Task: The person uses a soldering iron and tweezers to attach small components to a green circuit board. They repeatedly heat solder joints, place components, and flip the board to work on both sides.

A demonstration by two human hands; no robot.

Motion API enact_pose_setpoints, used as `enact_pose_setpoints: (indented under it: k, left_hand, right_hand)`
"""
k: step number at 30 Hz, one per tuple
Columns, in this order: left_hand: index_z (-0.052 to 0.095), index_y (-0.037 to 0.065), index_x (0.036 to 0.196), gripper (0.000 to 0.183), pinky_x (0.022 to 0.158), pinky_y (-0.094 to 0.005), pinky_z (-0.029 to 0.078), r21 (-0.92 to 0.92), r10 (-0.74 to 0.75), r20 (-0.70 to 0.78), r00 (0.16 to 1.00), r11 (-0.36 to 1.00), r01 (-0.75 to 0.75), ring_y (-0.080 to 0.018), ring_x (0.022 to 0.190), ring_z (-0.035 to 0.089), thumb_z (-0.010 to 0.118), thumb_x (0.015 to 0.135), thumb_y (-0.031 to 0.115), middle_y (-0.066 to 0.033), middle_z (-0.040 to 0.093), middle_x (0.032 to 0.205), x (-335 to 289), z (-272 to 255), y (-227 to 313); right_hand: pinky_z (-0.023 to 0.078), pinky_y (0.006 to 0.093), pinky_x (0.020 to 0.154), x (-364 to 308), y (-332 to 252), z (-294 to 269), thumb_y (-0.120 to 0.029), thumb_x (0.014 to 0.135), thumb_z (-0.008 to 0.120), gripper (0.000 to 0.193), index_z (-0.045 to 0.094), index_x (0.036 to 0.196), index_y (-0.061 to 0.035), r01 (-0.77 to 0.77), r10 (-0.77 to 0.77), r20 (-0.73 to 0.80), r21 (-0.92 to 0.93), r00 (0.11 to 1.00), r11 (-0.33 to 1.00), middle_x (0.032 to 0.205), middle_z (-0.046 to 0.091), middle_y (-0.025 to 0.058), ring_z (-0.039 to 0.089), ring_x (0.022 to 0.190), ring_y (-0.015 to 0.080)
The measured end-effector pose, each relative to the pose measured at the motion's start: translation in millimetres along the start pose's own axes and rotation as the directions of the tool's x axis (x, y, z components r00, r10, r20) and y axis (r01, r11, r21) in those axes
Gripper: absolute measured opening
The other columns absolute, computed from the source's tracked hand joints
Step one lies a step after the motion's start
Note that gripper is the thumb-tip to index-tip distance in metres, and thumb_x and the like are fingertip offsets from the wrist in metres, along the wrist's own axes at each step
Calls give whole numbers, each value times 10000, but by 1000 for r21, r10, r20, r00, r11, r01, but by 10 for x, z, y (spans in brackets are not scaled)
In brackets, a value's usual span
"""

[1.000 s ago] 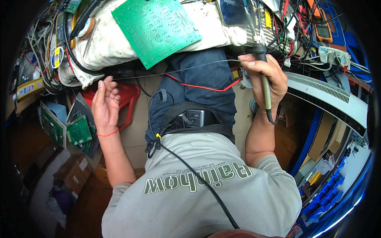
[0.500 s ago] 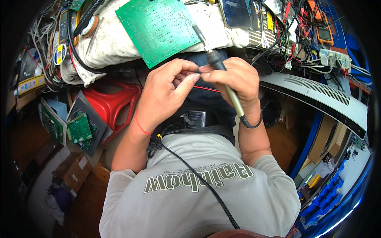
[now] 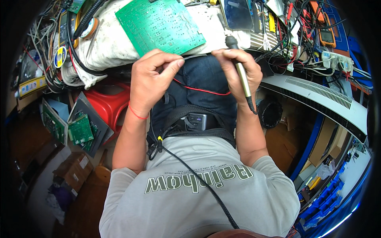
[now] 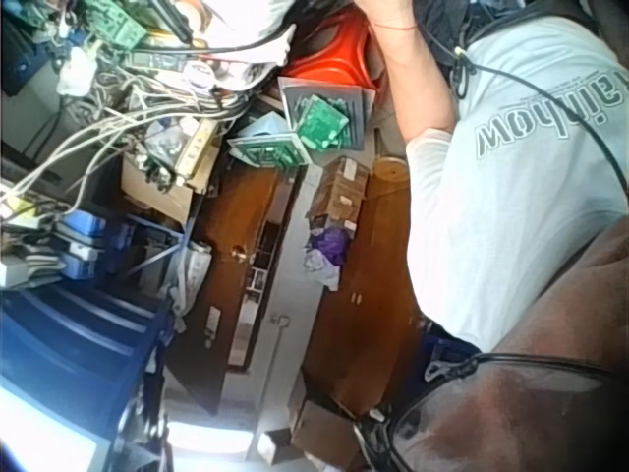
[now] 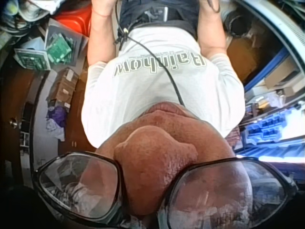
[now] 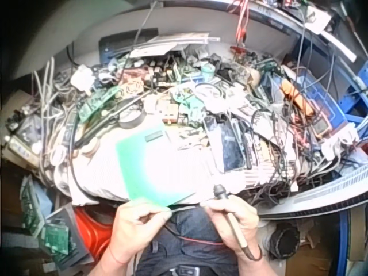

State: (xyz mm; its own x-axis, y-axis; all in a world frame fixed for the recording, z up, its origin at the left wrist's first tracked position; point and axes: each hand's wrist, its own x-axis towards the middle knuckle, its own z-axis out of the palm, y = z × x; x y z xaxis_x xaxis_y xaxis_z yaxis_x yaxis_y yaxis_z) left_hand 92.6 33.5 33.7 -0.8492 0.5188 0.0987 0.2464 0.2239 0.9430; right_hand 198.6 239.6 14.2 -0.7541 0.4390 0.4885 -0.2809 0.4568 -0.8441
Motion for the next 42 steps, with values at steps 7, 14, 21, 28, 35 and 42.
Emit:
enact_pose_setpoints:
  k: [7, 14, 21, 28, 35, 42]
  left_hand:
    - [825, 35, 1016, 134, 557, -264, 386, 22, 8, -292, 956, 1000, -1, -67, 617, 480, 824, 888, 76, -7, 589, 702, 230, 46, -260]
    - [844, 113, 976, 131, 547, -316, 386, 253, 125, -325, 937, 967, -41, -137, 566, 490, 848, 847, 133, -13, 516, 633, 349, 153, -332]
    - [832, 90, 967, 123, 624, -330, 392, 394, 251, -279, 927, 910, -128, -149, 638, 479, 841, 848, 114, -9, 500, 663, 373, 145, -383]
    - [808, 144, 863, 87, 780, -357, 467, 491, 425, -302, 853, 837, -243, -215, 781, 619, 860, 793, 140, 5, 669, 834, 448, 180, -460]
    - [788, 106, 868, 64, 831, -378, 528, 375, 372, -313, 874, 894, -247, -247, 908, 706, 825, 817, 117, -27, 764, 987, 473, 201, -484]
    - [788, 107, 864, 51, 841, -378, 528, 422, 407, -295, 865, 867, -265, -252, 916, 711, 814, 820, 115, -33, 770, 994, 481, 197, -483]
  right_hand:
    - [559, 264, 744, -117, 27, 40, -302, 1075, 634, 486, 604, 1404, 55, -144, 146, -11, 114, 989, 983, 970, 775, 124, 692, 790, 133]
    - [532, 248, 772, -178, 89, 183, -138, 1034, 667, 387, 612, 1374, 38, -184, 184, -8, -77, 983, 980, 952, 719, 80, 657, 836, 108]
    - [531, 228, 765, -240, 119, 217, -55, 994, 714, 276, 636, 1242, 39, -311, 311, -26, -24, 950, 950, 966, 731, 92, 668, 837, 97]
    - [552, 235, 814, -251, 164, 209, -51, 991, 721, 275, 640, 1237, 43, -262, 262, -28, -24, 965, 965, 1003, 774, 127, 704, 903, 110]
    - [556, 233, 798, -246, 158, 206, -42, 980, 734, 302, 640, 1251, 52, -288, 288, -12, -2, 958, 958, 997, 775, 126, 708, 880, 111]
    - [546, 219, 742, -233, 143, 231, -45, 960, 762, 301, 669, 1233, 42, -272, 272, 3, -60, 962, 961, 983, 776, 93, 687, 832, 81]
